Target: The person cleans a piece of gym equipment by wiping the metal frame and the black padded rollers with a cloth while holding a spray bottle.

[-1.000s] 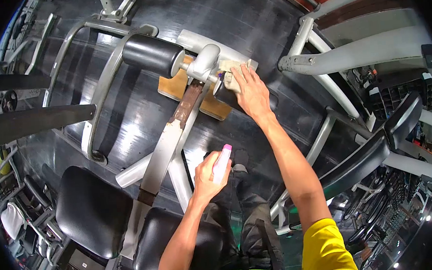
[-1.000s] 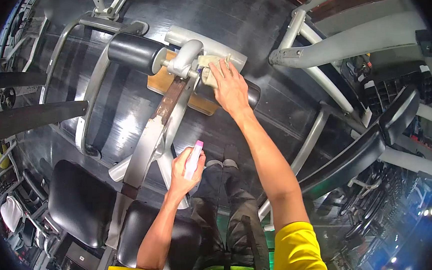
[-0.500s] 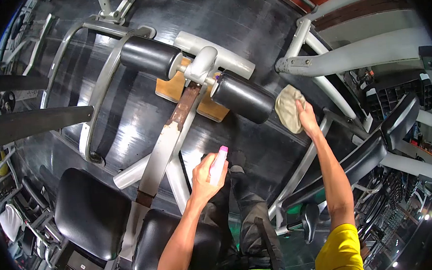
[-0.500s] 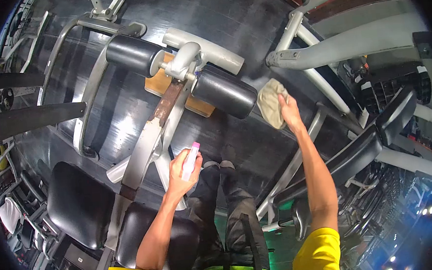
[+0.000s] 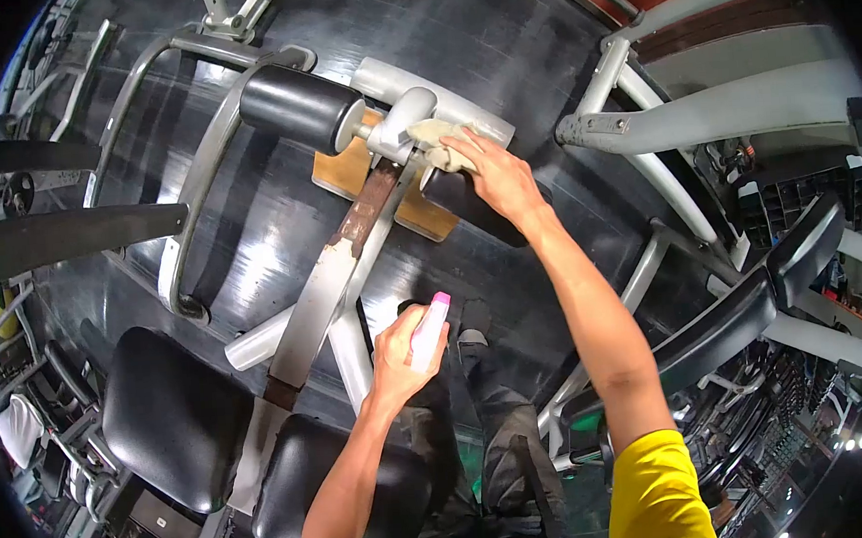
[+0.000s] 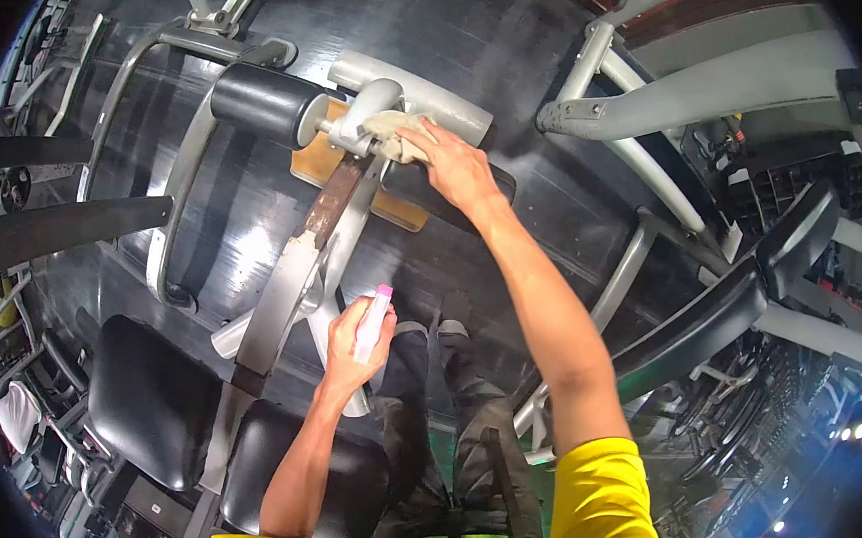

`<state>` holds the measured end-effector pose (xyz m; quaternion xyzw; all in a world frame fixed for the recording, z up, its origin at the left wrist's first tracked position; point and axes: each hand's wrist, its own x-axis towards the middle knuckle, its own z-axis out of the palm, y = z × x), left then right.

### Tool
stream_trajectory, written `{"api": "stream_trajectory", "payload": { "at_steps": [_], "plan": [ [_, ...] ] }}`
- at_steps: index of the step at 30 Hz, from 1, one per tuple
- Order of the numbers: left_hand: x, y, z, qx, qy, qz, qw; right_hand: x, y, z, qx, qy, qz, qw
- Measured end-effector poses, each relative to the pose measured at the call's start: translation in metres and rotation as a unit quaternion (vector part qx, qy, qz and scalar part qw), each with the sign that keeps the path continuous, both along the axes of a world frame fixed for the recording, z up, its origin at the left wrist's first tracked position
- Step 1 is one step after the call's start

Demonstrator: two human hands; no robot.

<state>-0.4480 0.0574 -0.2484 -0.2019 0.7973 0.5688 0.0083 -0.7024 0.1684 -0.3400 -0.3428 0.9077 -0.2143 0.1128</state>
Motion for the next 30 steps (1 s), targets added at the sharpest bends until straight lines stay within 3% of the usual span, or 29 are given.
{"api": "stream_trajectory", "payload": {
  "at_steps": [7,10,12,13,16,18,20,22,24,27,29,30],
  "plan": [
    [0.001,0.000,-0.001,-0.020,0.026,-0.014,0.999,0.036,0.110,0.027,0.043,0.064,0.055,0.995],
    [0.000,0.002,0.006,0.039,0.014,0.012,0.999,0.037,0.150,0.043,0.138,0.001,0.038,0.990],
    [-0.003,0.004,0.017,0.084,-0.001,0.035,0.996,0.024,0.162,0.056,0.118,-0.119,-0.064,0.984],
    [-0.006,0.004,0.022,0.062,0.018,0.021,0.998,0.016,0.160,0.054,0.026,-0.122,-0.118,0.985],
    [-0.009,0.005,0.032,0.062,0.020,0.008,0.998,-0.008,0.114,0.053,-0.123,-0.079,-0.182,0.972],
    [-0.010,0.002,0.037,0.082,-0.002,0.014,0.997,-0.015,0.064,0.048,-0.163,-0.021,-0.119,0.979],
    [-0.012,0.002,0.040,0.112,-0.043,0.025,0.992,-0.009,0.009,0.041,-0.102,0.008,-0.068,0.992],
    [-0.019,0.003,0.036,0.116,-0.076,0.024,0.990,0.013,-0.032,0.016,0.090,0.020,-0.059,0.994],
    [-0.027,0.003,0.019,0.097,-0.084,0.041,0.991,0.027,-0.040,0.011,0.101,0.040,-0.083,0.991],
    [-0.049,0.001,0.008,0.154,-0.109,0.058,0.980,0.043,-0.008,0.021,0.094,0.038,-0.074,0.992],
    [-0.050,0.002,-0.023,0.094,0.011,0.036,0.995,0.053,0.033,0.027,0.117,0.061,-0.067,0.989],
    [-0.050,0.000,-0.032,0.094,0.013,0.036,0.995,0.059,0.057,0.030,0.135,0.072,-0.075,0.985]
  ]
}}
